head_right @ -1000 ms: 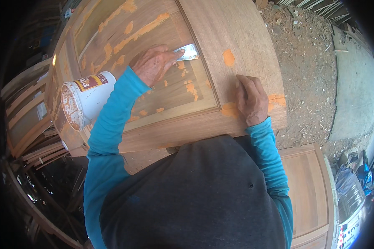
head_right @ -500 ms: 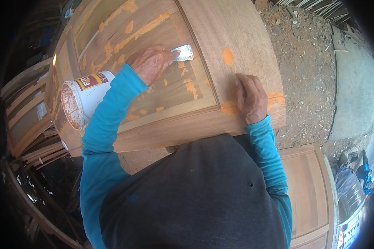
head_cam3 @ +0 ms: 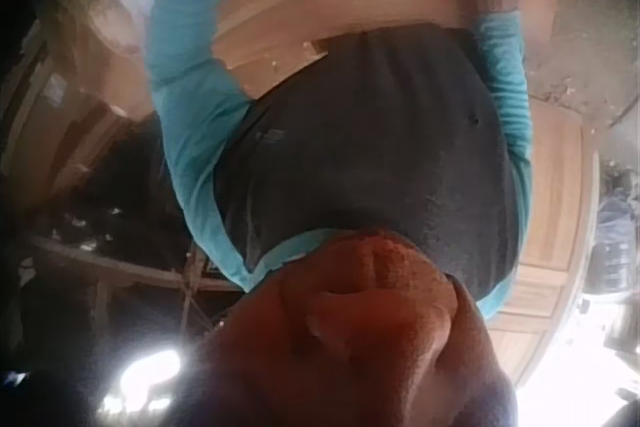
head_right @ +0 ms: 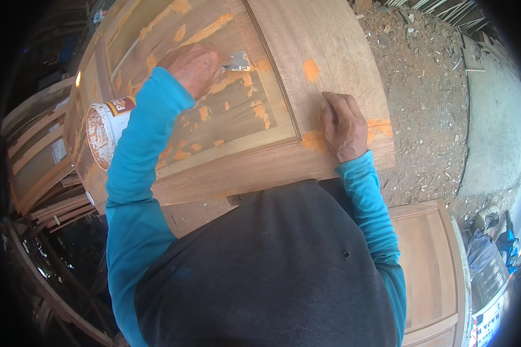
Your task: The person applies wood filler to a wooden door with a putty knife, taking filler from a bucket.
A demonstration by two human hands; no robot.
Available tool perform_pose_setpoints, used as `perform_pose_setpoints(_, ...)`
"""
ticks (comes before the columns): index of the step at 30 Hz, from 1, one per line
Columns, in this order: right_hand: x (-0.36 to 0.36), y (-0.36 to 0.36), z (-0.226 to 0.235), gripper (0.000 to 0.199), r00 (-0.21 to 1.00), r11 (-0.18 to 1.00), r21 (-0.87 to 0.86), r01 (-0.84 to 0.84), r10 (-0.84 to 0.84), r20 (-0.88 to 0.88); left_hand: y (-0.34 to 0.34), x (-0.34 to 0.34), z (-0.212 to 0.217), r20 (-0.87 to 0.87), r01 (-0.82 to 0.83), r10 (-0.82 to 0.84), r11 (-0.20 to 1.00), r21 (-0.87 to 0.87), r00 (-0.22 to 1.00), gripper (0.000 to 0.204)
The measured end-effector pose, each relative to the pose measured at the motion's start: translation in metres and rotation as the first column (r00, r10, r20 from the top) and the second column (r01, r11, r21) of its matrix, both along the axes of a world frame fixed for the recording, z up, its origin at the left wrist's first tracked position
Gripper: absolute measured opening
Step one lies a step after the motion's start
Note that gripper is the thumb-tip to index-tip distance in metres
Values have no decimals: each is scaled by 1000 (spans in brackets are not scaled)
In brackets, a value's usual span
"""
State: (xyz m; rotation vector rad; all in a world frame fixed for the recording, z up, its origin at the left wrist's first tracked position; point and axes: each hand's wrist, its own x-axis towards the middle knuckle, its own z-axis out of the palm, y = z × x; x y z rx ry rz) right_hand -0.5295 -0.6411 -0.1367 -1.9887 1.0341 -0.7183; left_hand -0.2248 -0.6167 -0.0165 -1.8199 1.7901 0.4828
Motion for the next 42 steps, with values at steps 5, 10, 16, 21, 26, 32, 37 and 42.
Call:
perform_pose_setpoints(5, -1, 1, -1, 23, 999, 999, 27, -21, 20, 27, 43, -7, 30, -229, -244, 158, 873, -422, 961, 33)
perform_pose_setpoints(10, 1, 18, 31, 28, 977, 956, 200, -214, 203, 72, 88, -58, 5, -658, -646, 267, 627, -436, 704, 42)
perform_pose_setpoints(16, 23, 55, 54, 35, 944, 792, 543, -281, 124, 307, 117, -162, -51, -885, -892, 284, 377, -250, 369, 49)
perform_pose_setpoints(21, 21, 21, 50, 39, 947, 810, 493, -318, 292, 132, 111, -180, -57, -911, -862, 130, 399, -313, 391, 56)
perform_pose_setpoints(26, 39, -27, 56, 40, 860, 840, 255, -479, 507, -57, 122, -171, -51, -966, -938, 159, 313, -146, 203, 59)
perform_pose_setpoints(32, 70, -104, 40, 50, 647, 551, -346, -759, 583, -492, 197, -154, -91, -811, -856, 362, -61, -513, 459, 33)
perform_pose_setpoints(37, 86, -124, 37, 45, 541, 396, -368, -841, 625, -563, 238, -156, -119, -778, -806, 461, -197, -558, 427, 33)
perform_pose_setpoints(42, 97, -129, 32, 46, 508, 352, -368, -861, 645, -572, 232, -157, -121, -771, -787, 491, -240, -568, 406, 34)
